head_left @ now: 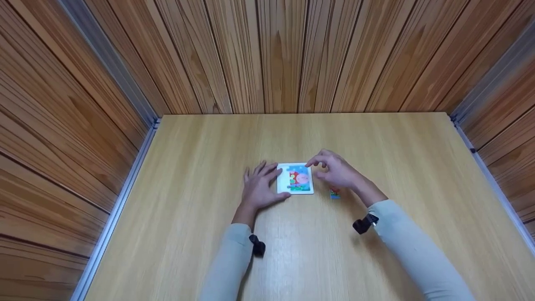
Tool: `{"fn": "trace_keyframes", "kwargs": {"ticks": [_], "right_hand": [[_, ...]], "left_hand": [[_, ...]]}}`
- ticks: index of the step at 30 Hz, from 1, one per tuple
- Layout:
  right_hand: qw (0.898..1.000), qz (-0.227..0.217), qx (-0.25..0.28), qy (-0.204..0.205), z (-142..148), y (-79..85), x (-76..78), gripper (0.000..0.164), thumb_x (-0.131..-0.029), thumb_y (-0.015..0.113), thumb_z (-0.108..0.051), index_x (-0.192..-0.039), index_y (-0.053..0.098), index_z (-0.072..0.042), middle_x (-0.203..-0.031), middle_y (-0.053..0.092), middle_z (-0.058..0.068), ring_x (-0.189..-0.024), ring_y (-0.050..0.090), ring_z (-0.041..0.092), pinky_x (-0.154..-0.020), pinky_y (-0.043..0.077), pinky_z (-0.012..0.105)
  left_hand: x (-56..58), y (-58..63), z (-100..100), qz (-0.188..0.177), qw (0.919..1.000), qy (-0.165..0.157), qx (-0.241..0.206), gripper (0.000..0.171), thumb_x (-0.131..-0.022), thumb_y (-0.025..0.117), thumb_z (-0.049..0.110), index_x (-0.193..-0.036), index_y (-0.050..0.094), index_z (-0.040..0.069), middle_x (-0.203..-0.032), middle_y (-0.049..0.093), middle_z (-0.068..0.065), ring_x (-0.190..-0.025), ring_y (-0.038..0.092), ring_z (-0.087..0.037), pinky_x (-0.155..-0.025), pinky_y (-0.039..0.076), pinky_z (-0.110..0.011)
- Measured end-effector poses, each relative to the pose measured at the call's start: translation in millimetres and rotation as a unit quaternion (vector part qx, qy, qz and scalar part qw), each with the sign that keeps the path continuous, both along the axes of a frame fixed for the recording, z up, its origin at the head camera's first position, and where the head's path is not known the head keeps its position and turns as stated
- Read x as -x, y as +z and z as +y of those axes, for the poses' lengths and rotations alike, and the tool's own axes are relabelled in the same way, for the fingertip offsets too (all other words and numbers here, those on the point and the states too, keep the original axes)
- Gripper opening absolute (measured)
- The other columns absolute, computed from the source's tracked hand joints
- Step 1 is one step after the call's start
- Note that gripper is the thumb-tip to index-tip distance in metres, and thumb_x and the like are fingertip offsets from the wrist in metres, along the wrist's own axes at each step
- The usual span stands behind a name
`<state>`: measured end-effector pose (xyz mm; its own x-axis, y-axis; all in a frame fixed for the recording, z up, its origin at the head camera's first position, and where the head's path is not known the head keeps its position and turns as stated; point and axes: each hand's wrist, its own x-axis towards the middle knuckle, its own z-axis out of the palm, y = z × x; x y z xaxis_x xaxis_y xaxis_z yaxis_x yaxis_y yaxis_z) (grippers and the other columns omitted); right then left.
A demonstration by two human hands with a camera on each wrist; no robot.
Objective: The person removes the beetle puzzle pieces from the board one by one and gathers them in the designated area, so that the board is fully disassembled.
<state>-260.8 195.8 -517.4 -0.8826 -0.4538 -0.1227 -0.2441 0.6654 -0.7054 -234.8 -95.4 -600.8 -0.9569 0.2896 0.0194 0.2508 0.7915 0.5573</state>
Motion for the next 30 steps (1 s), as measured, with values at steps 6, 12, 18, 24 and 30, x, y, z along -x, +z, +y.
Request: {"fn": "trace_keyframes", "kwargs": {"ticks": [6, 12, 18, 24, 30], "right_hand": [[1.000, 0.007, 0.020, 0.009, -12, 0.3, 3.1, 0.035, -0.110, 0.071, -0.012, -0.144, 0.074, -0.013, -0.143, 0.061, 0.016, -0.135, 0.055, 0.039, -0.112, 0.049, 0.053], [0.999, 0.023, 0.025, 0.011, -23, -4.7, 4.3, 0.034, -0.109, 0.073, -0.011, -0.143, 0.075, -0.011, -0.141, 0.059, 0.017, -0.130, 0.055, 0.041, -0.104, 0.048, 0.045], [0.999, 0.027, 0.030, 0.006, -34, -11.2, 4.2, 0.034, -0.108, 0.073, -0.011, -0.142, 0.075, -0.011, -0.139, 0.056, 0.017, -0.123, 0.053, 0.039, -0.094, 0.042, 0.038], [0.999, 0.036, 0.022, -0.004, -41, -19.6, 4.8, 0.039, -0.108, 0.075, -0.015, -0.147, 0.073, -0.016, -0.141, 0.055, 0.016, -0.128, 0.050, 0.035, -0.103, 0.045, 0.046], [0.999, 0.035, 0.025, -0.010, -49, -26.5, 6.3, 0.043, -0.108, 0.073, -0.015, -0.151, 0.070, -0.019, -0.146, 0.052, 0.017, -0.140, 0.045, 0.038, -0.118, 0.046, 0.061]], "left_hand": [[-0.3, 0.0, 1, -0.001, 1.0000, 0.003, 0.005, 0.093, -0.089, 0.076, 0.076, -0.166, 0.058, 0.026, -0.182, 0.045, 0.001, -0.177, 0.024, -0.037, -0.138, 0.004, -0.082], [-0.3, -0.4, 1, -0.003, 1.0000, 0.003, 0.001, 0.086, -0.095, 0.069, 0.075, -0.165, 0.059, 0.026, -0.182, 0.045, 0.001, -0.178, 0.023, -0.038, -0.139, 0.002, -0.081], [0.7, -1.6, 0, 0.000, 1.0000, -0.002, -0.004, 0.085, -0.094, 0.071, 0.072, -0.165, 0.060, 0.025, -0.181, 0.046, 0.000, -0.177, 0.024, -0.039, -0.138, 0.003, -0.081], [2.2, -3.3, 0, 0.009, 0.9999, 0.000, -0.008, 0.086, -0.092, 0.074, 0.070, -0.163, 0.062, 0.024, -0.180, 0.049, -0.001, -0.176, 0.027, -0.039, -0.138, 0.004, -0.082], [2.1, -3.7, -1, 0.011, 0.9999, 0.001, -0.013, 0.086, -0.091, 0.076, 0.071, -0.161, 0.063, 0.024, -0.179, 0.050, 0.000, -0.176, 0.028, -0.040, -0.138, 0.005, -0.082]]}}
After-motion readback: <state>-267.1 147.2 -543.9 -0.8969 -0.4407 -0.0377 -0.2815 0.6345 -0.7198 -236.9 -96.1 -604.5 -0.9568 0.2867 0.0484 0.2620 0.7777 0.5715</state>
